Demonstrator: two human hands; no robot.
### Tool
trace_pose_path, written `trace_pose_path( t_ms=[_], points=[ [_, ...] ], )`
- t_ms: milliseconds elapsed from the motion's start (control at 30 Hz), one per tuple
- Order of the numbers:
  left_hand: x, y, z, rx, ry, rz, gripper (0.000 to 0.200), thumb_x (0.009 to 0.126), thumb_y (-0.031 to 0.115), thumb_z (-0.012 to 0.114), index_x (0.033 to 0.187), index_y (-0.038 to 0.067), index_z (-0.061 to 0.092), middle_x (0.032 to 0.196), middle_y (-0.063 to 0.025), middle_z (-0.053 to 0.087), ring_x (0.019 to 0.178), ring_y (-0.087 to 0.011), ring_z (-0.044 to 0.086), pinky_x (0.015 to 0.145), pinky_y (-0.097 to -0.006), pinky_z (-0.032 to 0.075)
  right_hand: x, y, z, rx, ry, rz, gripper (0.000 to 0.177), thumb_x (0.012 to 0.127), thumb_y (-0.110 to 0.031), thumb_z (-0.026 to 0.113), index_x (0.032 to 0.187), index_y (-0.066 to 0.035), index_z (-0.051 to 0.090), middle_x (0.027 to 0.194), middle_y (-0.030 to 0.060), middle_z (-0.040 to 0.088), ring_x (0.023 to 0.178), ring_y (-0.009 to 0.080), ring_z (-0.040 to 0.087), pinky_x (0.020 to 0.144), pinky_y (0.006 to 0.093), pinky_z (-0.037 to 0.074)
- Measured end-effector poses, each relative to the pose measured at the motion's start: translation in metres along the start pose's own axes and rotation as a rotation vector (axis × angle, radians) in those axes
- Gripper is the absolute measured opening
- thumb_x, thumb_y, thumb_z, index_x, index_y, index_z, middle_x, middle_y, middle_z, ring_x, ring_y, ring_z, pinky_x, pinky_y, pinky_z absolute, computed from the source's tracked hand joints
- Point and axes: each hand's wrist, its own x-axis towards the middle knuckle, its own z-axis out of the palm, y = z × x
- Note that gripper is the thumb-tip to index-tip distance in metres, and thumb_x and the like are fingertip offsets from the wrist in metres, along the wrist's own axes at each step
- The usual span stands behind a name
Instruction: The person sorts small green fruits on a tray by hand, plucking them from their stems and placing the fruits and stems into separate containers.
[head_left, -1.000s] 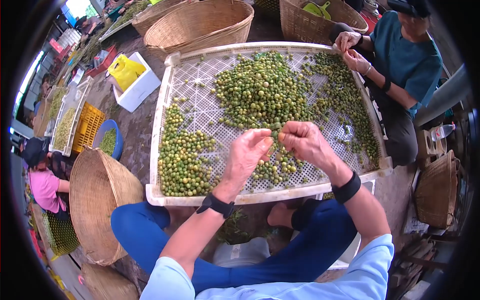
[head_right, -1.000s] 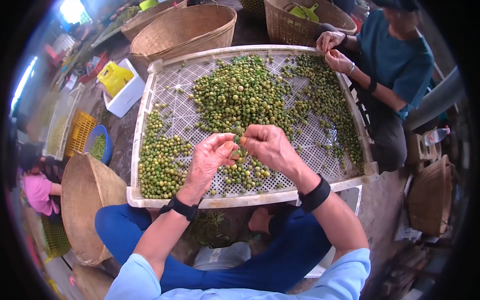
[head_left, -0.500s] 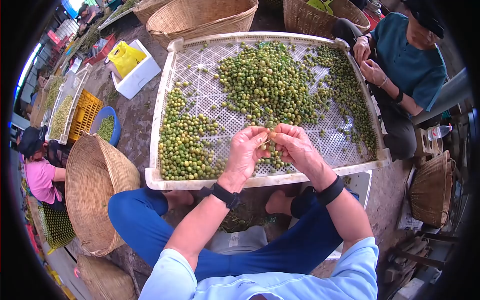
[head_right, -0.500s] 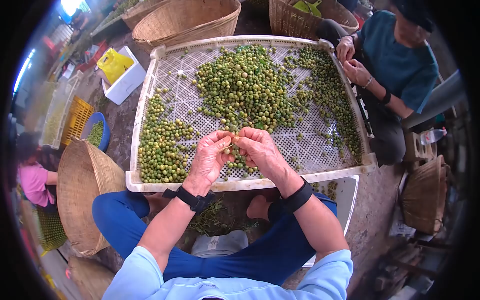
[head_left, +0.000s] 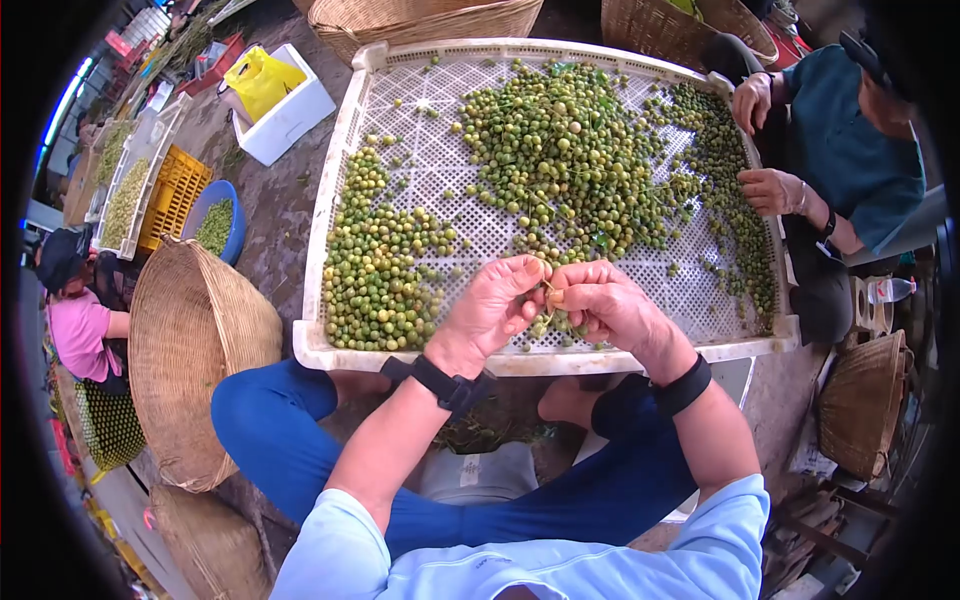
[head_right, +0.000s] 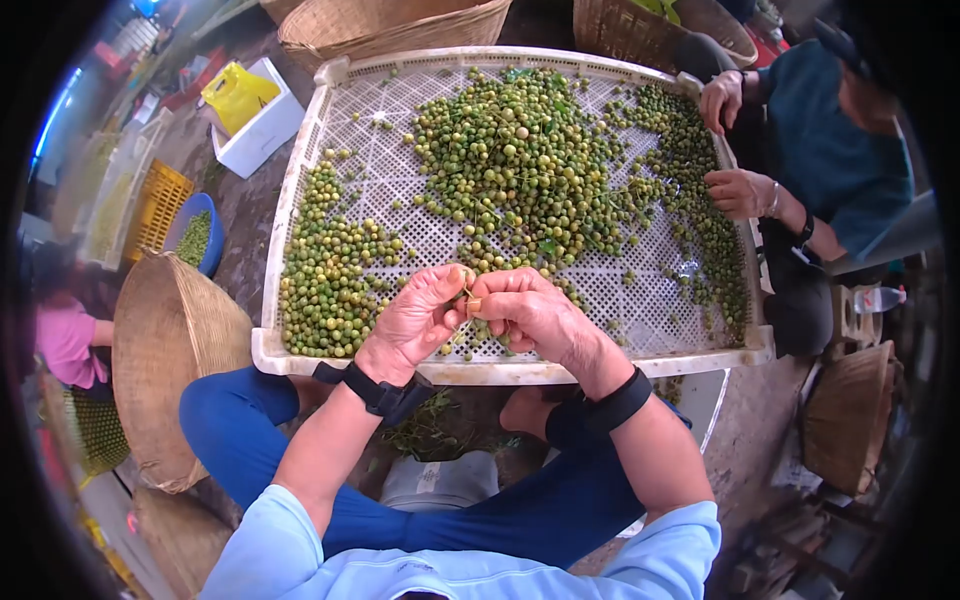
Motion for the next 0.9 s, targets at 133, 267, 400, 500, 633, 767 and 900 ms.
trace_pose_path(
  t_ms=[133, 267, 400, 500, 633, 767, 900],
  points=[
    [-0.008, 0.0, 0.0, -0.274, -0.031, -0.142, 0.023, 0.093, 0.019, 0.049, 0.094, -0.003, 0.055, 0.069, -0.0082, 0.059, 0.05, -0.0105, 0.057, 0.032, -0.0171, 0.042, -0.001, 0.0, -0.004, 0.079, -0.109, 0.021, 0.007, 0.077, -0.014, 0.056, 0.075, -0.007, 0.058, 0.056, -0.0045, 0.046, 0.039, 0.0004, 0.033, 0.034, 0.0174, 0.021],
    [-0.013, 0.001, 0.005, -0.541, -0.115, -0.055, 0.017, 0.09, 0.017, 0.054, 0.091, 0.001, 0.058, 0.074, -0.0086, 0.057, 0.058, -0.0104, 0.056, 0.034, -0.0151, 0.041, -0.002, 0.005, -0.008, 0.026, -0.154, -0.008, 0.006, 0.079, -0.012, 0.056, 0.076, -0.007, 0.058, 0.054, -0.0041, 0.048, 0.039, 0.0003, 0.034, 0.034, 0.0168, 0.022],
    [-0.026, 0.006, 0.008, -0.237, -0.02, 0.148, 0.015, 0.089, 0.016, 0.053, 0.091, 0.001, 0.055, 0.075, -0.0096, 0.057, 0.057, -0.0126, 0.055, 0.033, -0.0156, 0.036, 0.002, 0.011, -0.001, 0.209, -0.064, -0.113, 0.009, 0.085, -0.012, 0.056, 0.077, -0.008, 0.056, 0.058, -0.0036, 0.05, 0.04, 0.0012, 0.037, 0.035, 0.0168, 0.023],
    [-0.033, 0.005, 0.013, -0.075, 0.077, 0.118, 0.014, 0.088, 0.013, 0.051, 0.094, 0.001, 0.053, 0.078, -0.0113, 0.058, 0.052, -0.0138, 0.054, 0.031, -0.0157, 0.031, 0.003, 0.017, -0.002, 0.212, -0.028, -0.175, 0.014, 0.088, -0.016, 0.057, 0.076, -0.008, 0.055, 0.06, -0.0033, 0.051, 0.042, 0.002, 0.04, 0.036, 0.0172, 0.026],
    [-0.031, 0.003, 0.011, 0.138, 0.159, 0.028, 0.014, 0.087, 0.012, 0.051, 0.096, 0.002, 0.053, 0.075, -0.01, 0.059, 0.051, -0.0117, 0.054, 0.031, -0.0152, 0.031, 0.002, 0.022, 0.003, 0.119, 0.058, -0.227, 0.017, 0.088, -0.019, 0.058, 0.076, -0.008, 0.055, 0.061, -0.0035, 0.051, 0.044, 0.0021, 0.041, 0.037, 0.0172, 0.03],
    [-0.028, 0.002, 0.017, 0.067, 0.15, 0.008, 0.016, 0.087, 0.013, 0.056, 0.098, 0.002, 0.054, 0.074, -0.0091, 0.059, 0.054, -0.0094, 0.056, 0.031, -0.0144, 0.032, 0.003, 0.025, 0.005, 0.081, 0.135, -0.3, 0.018, 0.089, -0.02, 0.058, 0.077, -0.007, 0.055, 0.06, -0.0036, 0.051, 0.044, 0.0018, 0.041, 0.038, 0.0173, 0.031],
    [-0.03, 0.001, 0.015, 0.06, 0.178, 0.026, 0.015, 0.087, 0.011, 0.057, 0.098, 0.001, 0.054, 0.077, -0.0103, 0.059, 0.058, -0.0093, 0.057, 0.033, -0.013, 0.034, 0.005, 0.024, 0.007, 0.019, 0.193, -0.319, 0.019, 0.089, -0.02, 0.058, 0.075, -0.008, 0.055, 0.059, -0.0038, 0.05, 0.044, 0.002, 0.041, 0.038, 0.0176, 0.031]
  ],
)
